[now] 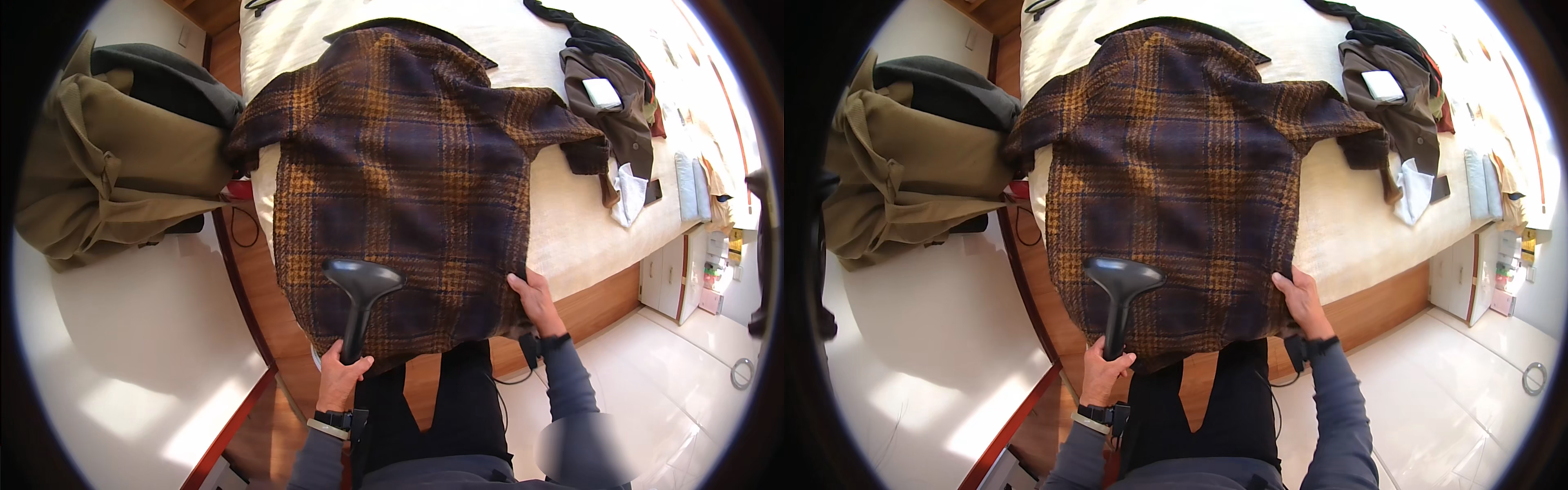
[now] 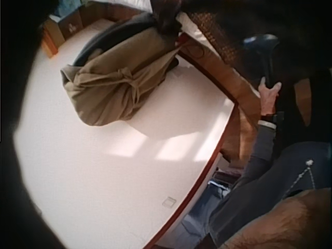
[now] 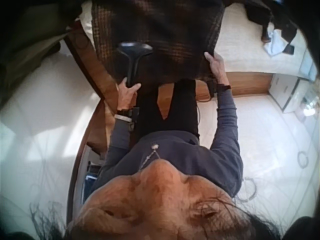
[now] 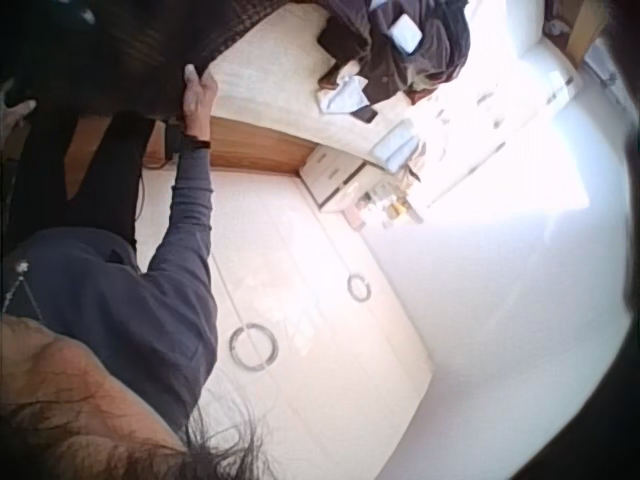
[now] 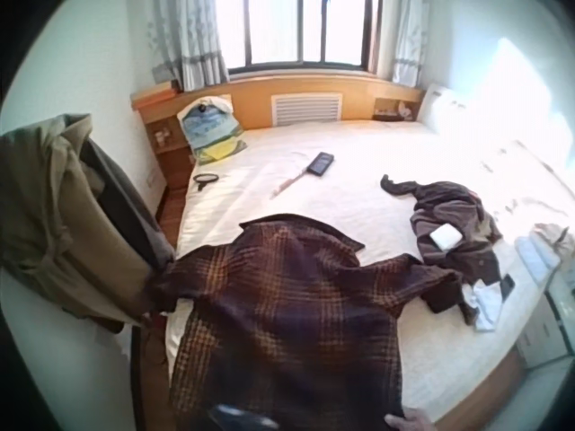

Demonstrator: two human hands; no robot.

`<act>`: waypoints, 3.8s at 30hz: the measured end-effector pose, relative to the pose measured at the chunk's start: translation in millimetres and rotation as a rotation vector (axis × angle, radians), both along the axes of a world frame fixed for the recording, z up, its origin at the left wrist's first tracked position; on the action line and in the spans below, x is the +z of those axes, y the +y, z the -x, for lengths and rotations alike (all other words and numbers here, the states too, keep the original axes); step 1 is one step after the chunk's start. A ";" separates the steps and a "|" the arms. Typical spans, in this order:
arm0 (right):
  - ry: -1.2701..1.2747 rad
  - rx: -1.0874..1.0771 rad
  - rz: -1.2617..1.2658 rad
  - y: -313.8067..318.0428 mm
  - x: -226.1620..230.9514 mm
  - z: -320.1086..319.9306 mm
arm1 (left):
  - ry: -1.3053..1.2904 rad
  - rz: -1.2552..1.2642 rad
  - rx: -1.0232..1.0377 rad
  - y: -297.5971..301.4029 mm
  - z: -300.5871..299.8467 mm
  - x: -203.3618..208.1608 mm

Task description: The person uses a handheld garment steamer to remove wrinkles from a plaid jacket laid on a bed. They repeatedly move the steamer over the front, sleeves, and back, adjusting the jacket with their hands to reach different areas.

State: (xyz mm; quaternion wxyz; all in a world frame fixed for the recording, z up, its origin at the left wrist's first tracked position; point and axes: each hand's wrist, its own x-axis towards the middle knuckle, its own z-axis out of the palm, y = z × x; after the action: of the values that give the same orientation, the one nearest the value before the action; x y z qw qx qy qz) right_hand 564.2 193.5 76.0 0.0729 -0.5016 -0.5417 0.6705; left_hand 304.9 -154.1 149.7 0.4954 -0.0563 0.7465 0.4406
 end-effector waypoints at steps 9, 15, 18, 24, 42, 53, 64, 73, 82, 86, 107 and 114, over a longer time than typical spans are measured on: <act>-0.991 0.322 -0.438 8.9 -31.6 -25.2 | -0.013 -0.068 -0.014 4.9 5.3 -3.8; -0.411 0.502 -1.327 24.8 -52.4 116.7 | -0.018 -0.072 -0.008 9.1 3.5 -10.7; -0.376 0.758 -1.588 67.3 -73.6 181.5 | -0.051 -0.067 0.015 7.0 3.7 -14.9; -1.082 0.458 -1.149 123.1 -116.2 161.0 | -0.016 -0.106 0.030 -0.3 10.3 -15.8; 0.026 0.717 -0.886 -232.8 -93.7 245.1 | 0.023 -0.092 0.154 -34.0 54.9 12.1; -0.003 0.776 -0.939 -268.9 -103.1 267.9 | 0.012 -0.071 0.264 -62.4 63.1 34.5; 0.033 0.863 -0.964 -317.7 -102.6 297.9 | 0.001 -0.127 0.276 -84.3 73.8 30.1; 0.357 0.765 -0.703 -350.8 -88.4 300.0 | -0.006 -0.142 0.247 -86.3 79.3 22.6; -0.250 0.589 -1.066 -244.4 -77.4 287.4 | -0.054 -0.166 0.183 -75.9 95.1 16.9; 0.072 1.062 -0.259 -257.0 -55.9 240.9 | -0.013 -0.315 0.092 -41.5 97.7 -1.8; 0.063 -0.236 0.163 -188.8 -6.4 286.2 | 0.669 0.540 -0.560 121.0 212.9 -146.5; 0.131 -0.255 0.053 -62.9 -56.1 346.1 | 0.337 0.759 -0.464 137.9 255.0 -167.4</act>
State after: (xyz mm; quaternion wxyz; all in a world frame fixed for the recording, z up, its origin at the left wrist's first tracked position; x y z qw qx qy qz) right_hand 218.1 130.7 20.0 0.1794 -0.5231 -0.4499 0.7012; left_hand 49.9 -16.2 -17.7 0.3972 0.0074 0.9175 0.0175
